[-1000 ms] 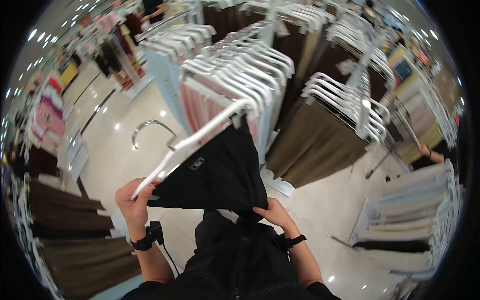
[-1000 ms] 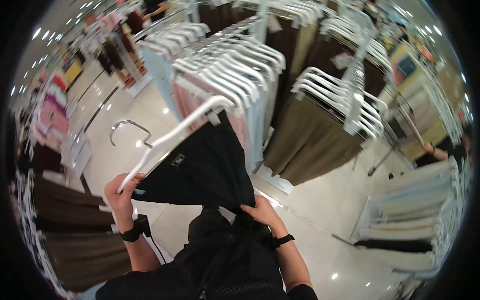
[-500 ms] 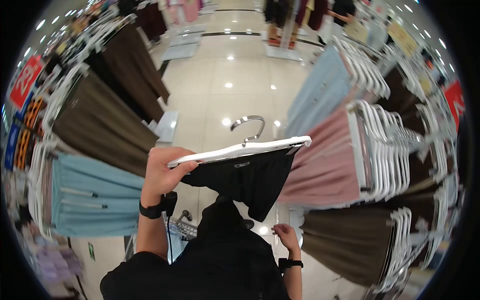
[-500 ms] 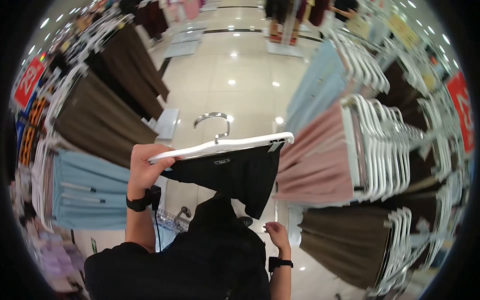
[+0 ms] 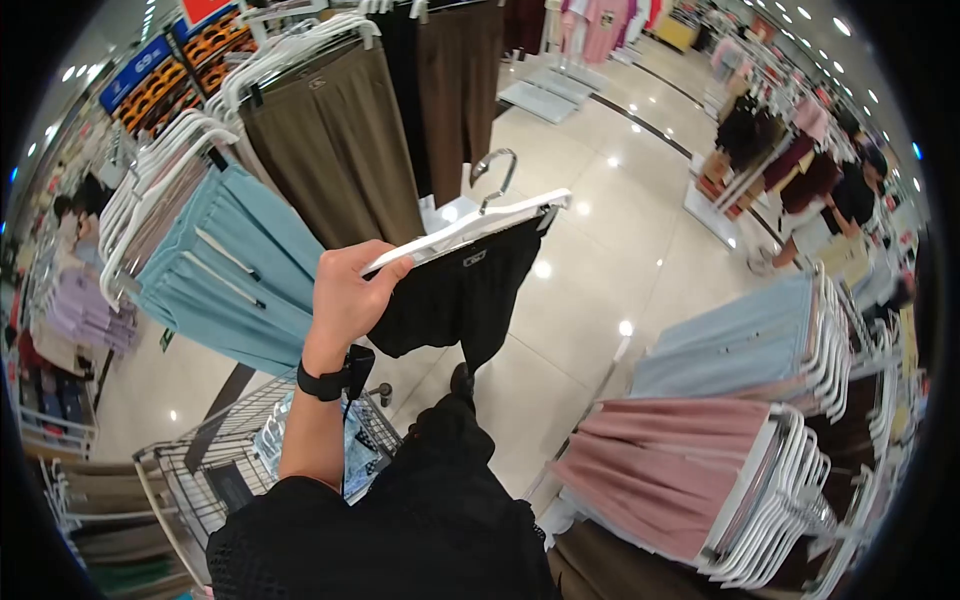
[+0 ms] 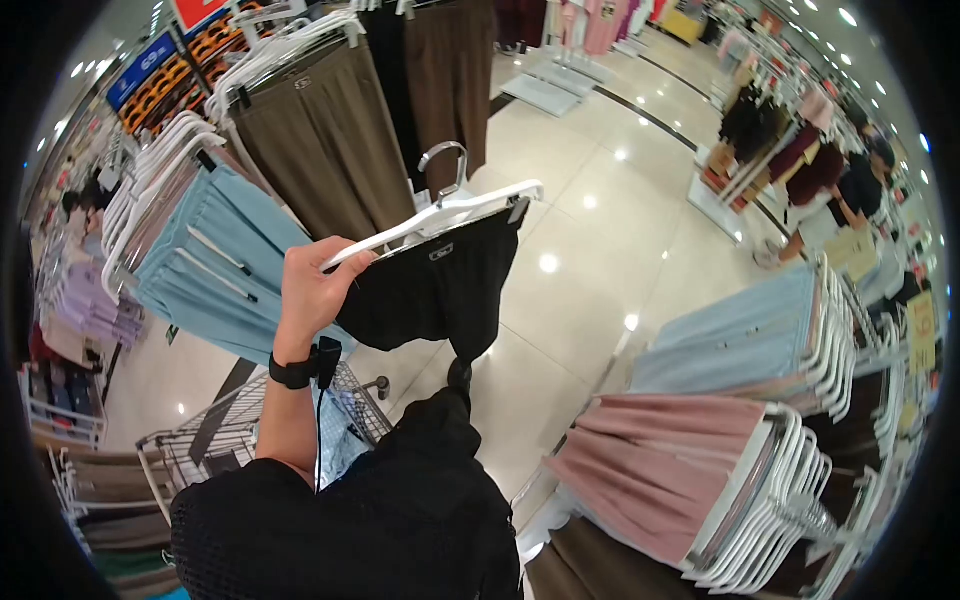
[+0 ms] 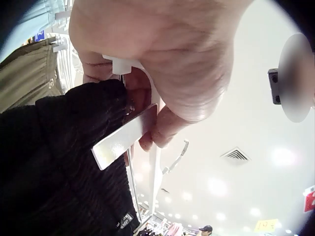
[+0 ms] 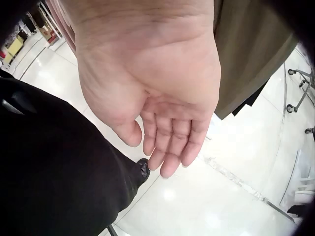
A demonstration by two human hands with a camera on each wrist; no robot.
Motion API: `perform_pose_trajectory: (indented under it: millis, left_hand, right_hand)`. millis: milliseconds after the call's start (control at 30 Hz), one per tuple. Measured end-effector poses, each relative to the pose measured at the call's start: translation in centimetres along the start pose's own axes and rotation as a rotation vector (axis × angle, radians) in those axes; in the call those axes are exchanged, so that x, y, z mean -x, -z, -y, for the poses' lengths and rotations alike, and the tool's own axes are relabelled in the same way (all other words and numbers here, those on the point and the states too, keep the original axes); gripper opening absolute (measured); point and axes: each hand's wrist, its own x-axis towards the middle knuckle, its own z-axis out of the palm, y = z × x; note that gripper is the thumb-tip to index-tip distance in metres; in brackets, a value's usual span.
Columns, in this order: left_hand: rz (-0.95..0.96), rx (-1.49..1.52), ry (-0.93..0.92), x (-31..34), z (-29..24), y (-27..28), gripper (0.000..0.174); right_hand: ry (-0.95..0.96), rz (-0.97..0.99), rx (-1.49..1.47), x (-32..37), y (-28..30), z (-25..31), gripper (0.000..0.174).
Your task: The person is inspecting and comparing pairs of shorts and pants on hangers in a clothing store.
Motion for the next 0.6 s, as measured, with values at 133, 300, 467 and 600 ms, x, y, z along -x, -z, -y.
perform_pose_trajectory:
  millis: [133,300,467,600]
  left_hand:
    - [-0.124,-0.035,0.076,-1.0,2.1,1.0,0.016]
    - [-0.268,-0.016,0.166,-4.9,4.5,2.4,0.02]
    - [-0.378,-0.124,0.135,-9.6,6.5,3.6,0.021]
    - [-0.444,-0.163,0.109,-13.2,8.1,4.9,0.021]
  right_hand:
    - [0.008,0.014,-0.016,-3.1,0.8,3.3,0.022]
    - [0.008,0.001,-0.062,-6.1,0.3,8.3,0.022]
    - [0.004,-0.01,-0.1,-10.4,-1.1,14.3,0.022]
    - [0.062,0.126,-0.018,-15.4,-2.5,19.6,0.02]
